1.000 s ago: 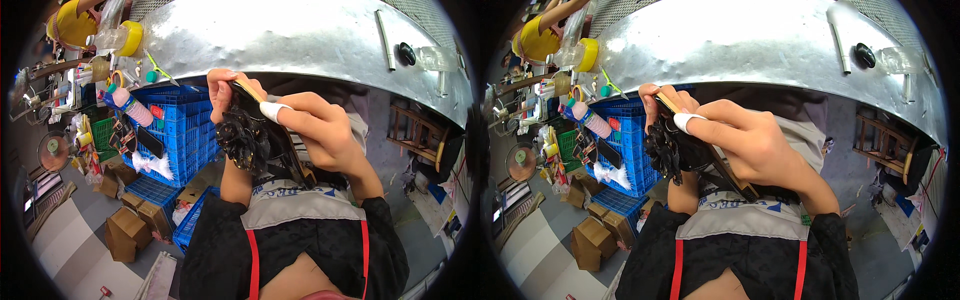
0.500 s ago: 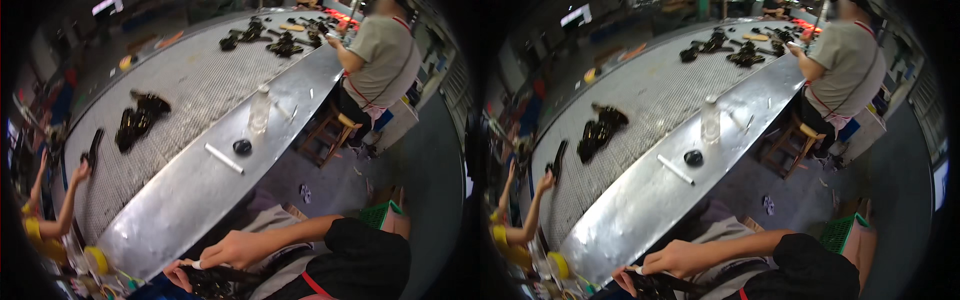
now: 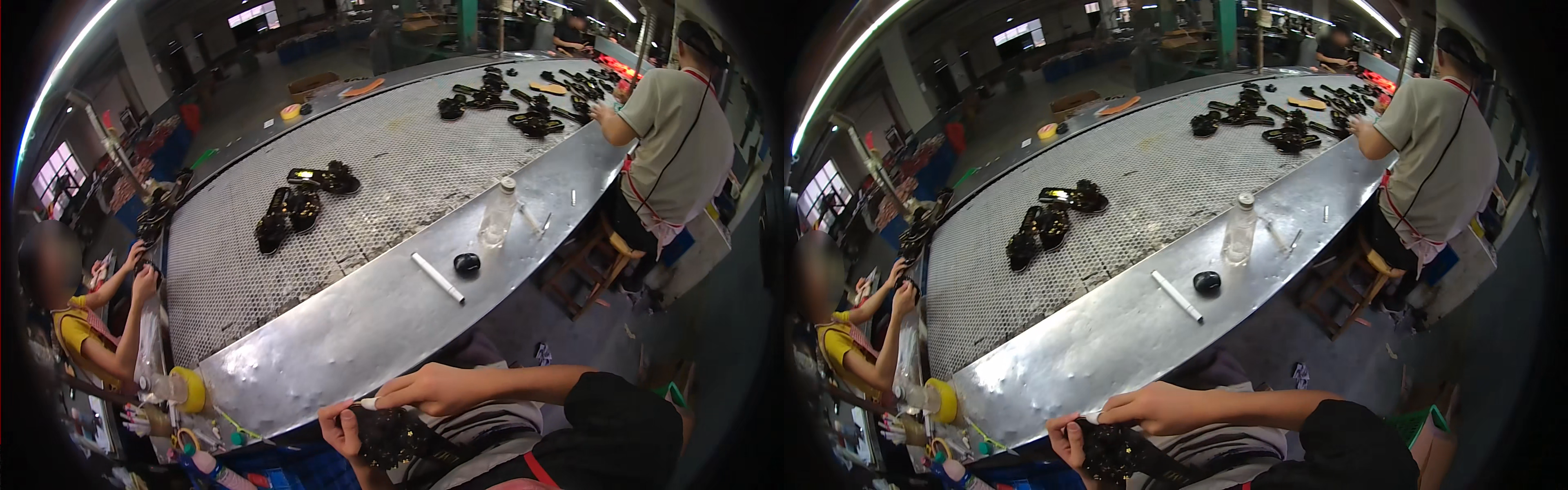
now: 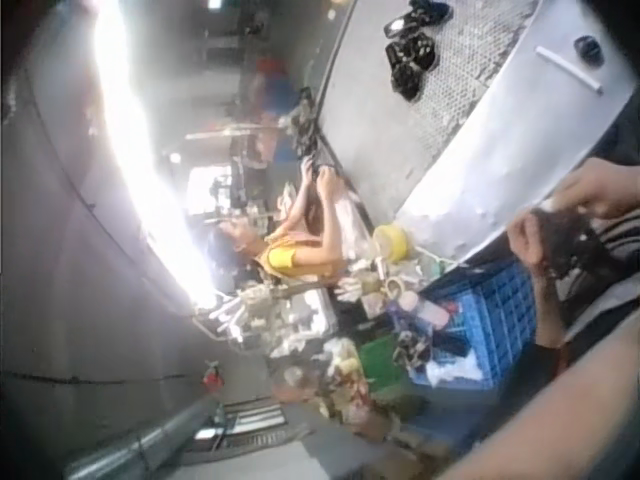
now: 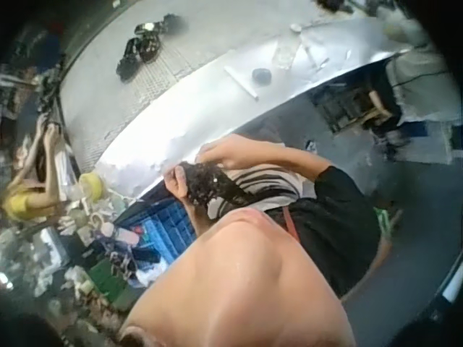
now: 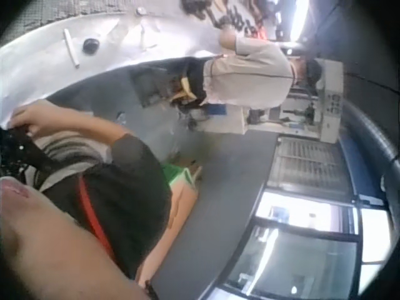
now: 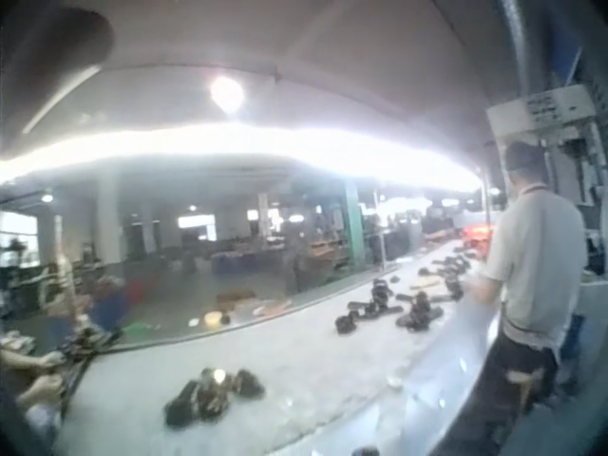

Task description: Cleaning and inspecting shoe soles and uppers at a manufacturing conveyor belt.

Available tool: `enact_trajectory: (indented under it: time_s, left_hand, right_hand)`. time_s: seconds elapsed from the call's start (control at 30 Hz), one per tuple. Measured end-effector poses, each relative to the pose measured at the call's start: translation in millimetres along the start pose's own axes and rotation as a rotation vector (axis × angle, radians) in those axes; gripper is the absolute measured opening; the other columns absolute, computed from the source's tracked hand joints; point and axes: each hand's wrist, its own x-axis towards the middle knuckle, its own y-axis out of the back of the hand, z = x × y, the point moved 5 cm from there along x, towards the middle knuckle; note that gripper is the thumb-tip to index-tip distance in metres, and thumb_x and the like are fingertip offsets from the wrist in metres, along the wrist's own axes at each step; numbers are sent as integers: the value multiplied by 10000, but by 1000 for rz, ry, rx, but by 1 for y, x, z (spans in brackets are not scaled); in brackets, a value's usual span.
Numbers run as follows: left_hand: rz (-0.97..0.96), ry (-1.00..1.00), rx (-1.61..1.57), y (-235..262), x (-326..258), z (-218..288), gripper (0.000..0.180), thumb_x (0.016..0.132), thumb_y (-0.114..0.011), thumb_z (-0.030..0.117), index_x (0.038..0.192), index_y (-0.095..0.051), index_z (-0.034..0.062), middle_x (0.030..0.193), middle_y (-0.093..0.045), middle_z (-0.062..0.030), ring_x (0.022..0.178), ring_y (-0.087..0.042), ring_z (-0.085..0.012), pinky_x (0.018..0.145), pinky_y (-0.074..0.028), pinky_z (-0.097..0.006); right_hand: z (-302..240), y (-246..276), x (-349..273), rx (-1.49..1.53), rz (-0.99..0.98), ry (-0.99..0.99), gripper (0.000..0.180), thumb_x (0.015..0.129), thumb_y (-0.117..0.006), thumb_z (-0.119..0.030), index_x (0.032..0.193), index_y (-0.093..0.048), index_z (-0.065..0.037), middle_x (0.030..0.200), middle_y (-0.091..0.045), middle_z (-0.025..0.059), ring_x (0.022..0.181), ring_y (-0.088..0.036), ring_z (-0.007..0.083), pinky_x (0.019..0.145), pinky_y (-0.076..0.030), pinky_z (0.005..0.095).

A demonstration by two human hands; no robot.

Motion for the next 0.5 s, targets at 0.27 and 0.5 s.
enact_trajectory:
  time_s: [0.27,0.5]
  left_hand:
    - [42,190,-160,-13,-8,-3,200,976,-622,180,1009,-627,-17,882,-583,-42,783,-509,-85,732,-397,-231]
    - [1,235,-136,-22,-7,6,159,978,-614,160,992,-640,4,887,-595,-24,773,-514,-76,730,-414,-232]
  right_hand:
    - [14,1,-11,17,-87,12,550,787,-513,116,1297,-593,-71,1303,-609,104,1106,-633,332,892,-521,355]
    - [15,6,-22,32,-119,20,599,750,-497,130,1306,-591,-71,1302,-604,107,1069,-640,339,873,-529,367]
